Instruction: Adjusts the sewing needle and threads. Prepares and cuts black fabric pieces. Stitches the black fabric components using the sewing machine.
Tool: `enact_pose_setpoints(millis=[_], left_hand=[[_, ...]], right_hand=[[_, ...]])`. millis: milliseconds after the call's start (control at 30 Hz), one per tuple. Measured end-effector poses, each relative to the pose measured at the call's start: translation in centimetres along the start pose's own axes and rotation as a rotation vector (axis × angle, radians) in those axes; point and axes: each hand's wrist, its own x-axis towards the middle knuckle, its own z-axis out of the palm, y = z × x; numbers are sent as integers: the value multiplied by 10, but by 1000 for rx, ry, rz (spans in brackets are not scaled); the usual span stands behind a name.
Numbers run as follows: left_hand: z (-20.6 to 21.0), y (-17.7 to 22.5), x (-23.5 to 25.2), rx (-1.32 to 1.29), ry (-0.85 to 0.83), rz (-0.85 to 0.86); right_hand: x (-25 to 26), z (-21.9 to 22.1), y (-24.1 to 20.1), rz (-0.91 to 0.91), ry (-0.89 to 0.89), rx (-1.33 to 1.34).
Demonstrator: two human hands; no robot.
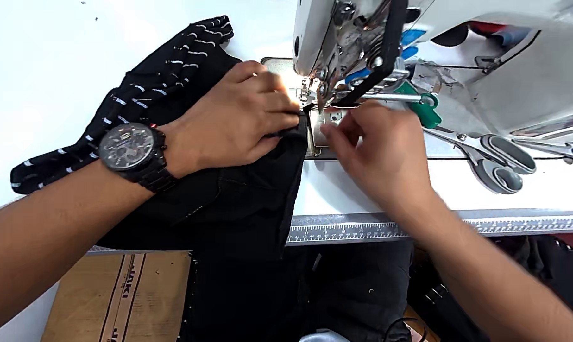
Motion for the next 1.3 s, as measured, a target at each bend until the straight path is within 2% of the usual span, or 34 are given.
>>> enact_pose_setpoints(millis=[67, 167, 267, 367, 700, 967, 1300], left_hand=[[-2, -1, -6, -29, -40, 58], [7, 8, -10, -78, -21, -40], [13, 27, -5, -65, 10, -184], [13, 33, -2, -25, 3, -233], [-5, 20, -6, -152, -65, -69], [-5, 14, -2, -141, -65, -51], [-11, 7, 1, -208, -72, -27]], right_hand=[[-33, -2, -16, -24, -50, 47], [-70, 14, -35, -25, -86, 36], [-74, 17, -36, -11, -69, -3], [-73, 18, -36, 4, -45, 11], [-76, 22, -35, 9, 32, 42], [-78, 25, -38, 20, 75, 10], [-69, 25, -48, 82, 12, -29]])
